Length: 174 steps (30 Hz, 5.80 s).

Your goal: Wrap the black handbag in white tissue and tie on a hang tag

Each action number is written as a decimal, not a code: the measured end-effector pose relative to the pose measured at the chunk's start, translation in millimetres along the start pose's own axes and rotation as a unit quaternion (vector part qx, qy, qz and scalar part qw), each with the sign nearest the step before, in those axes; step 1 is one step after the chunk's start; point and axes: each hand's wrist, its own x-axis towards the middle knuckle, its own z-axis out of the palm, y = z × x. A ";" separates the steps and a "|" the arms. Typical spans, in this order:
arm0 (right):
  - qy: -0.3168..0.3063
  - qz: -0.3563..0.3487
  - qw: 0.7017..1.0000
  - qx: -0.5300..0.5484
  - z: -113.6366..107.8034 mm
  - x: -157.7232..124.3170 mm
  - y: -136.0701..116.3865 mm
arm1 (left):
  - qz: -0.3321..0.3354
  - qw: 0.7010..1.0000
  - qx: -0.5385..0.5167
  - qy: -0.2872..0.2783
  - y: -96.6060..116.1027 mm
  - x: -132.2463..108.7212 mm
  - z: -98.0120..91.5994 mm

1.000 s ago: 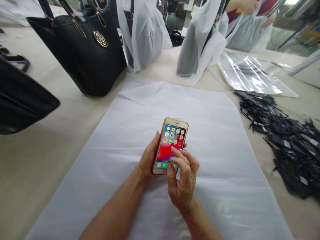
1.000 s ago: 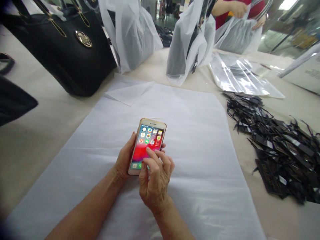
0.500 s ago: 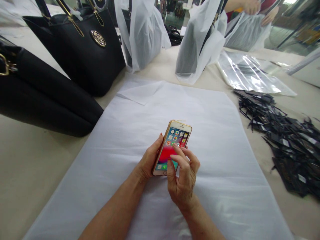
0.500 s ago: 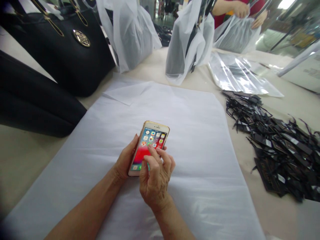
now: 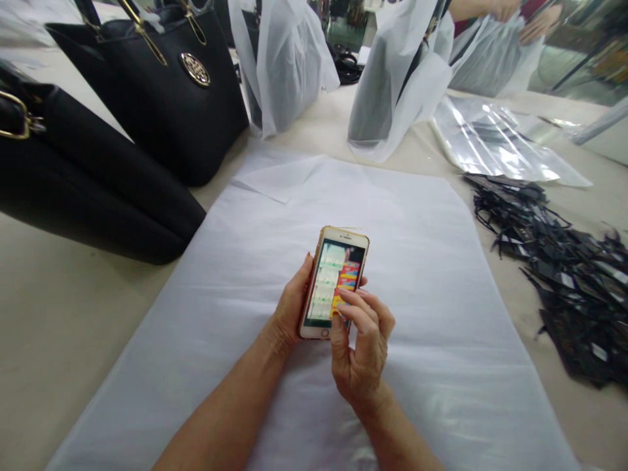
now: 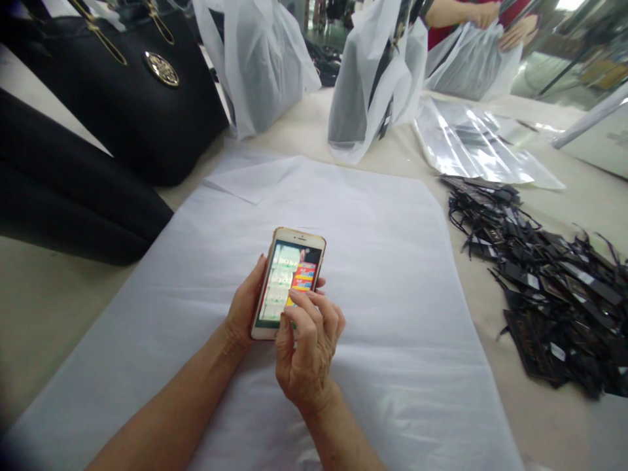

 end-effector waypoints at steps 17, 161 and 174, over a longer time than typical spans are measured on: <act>-0.012 -0.010 1.000 0.010 0.2 -0.6 1.0 | -0.004 1.000 -0.003 0.025 2.5 0.1 1.2; -0.015 -0.032 0.998 -0.052 -3.2 8.2 6.2 | 0.022 1.000 -0.003 -0.013 4.5 0.4 -4.3; -0.010 -0.029 0.999 -0.040 -4.2 7.6 6.5 | 0.027 0.999 -0.010 -0.026 2.5 0.1 -5.4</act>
